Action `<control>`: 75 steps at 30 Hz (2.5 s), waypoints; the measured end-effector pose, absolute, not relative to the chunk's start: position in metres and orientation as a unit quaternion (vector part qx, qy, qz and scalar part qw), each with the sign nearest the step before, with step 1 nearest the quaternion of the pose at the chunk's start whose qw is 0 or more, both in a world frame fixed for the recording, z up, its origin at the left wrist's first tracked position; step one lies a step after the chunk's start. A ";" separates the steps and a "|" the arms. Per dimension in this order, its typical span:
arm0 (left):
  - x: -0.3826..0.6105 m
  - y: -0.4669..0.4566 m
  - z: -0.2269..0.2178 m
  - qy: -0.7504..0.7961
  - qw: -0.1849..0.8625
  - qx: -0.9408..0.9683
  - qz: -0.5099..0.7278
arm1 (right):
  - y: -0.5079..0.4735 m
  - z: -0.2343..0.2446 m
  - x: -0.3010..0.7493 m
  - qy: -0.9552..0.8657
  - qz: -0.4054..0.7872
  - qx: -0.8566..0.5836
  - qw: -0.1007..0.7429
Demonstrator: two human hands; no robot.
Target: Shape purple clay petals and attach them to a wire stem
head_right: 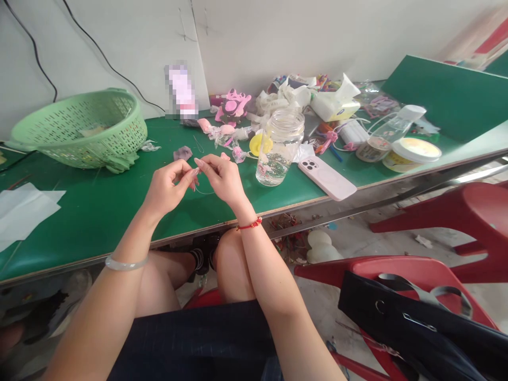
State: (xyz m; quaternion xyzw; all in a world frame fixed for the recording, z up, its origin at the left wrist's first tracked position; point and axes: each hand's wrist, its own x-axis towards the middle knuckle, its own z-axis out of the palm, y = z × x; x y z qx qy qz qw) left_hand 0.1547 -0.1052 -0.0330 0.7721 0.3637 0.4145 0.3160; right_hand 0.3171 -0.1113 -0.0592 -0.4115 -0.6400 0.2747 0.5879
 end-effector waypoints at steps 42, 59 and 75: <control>0.147 -0.103 -0.028 0.358 0.420 0.736 0.392 | -0.109 -0.063 0.316 -0.596 0.328 -0.389 0.621; 0.143 -0.105 -0.025 0.363 0.429 0.731 0.386 | -0.115 -0.058 0.315 -0.632 0.310 -0.386 0.597; 0.142 -0.099 -0.031 0.395 0.409 0.688 0.452 | -0.108 -0.066 0.321 -0.648 0.209 -0.429 0.593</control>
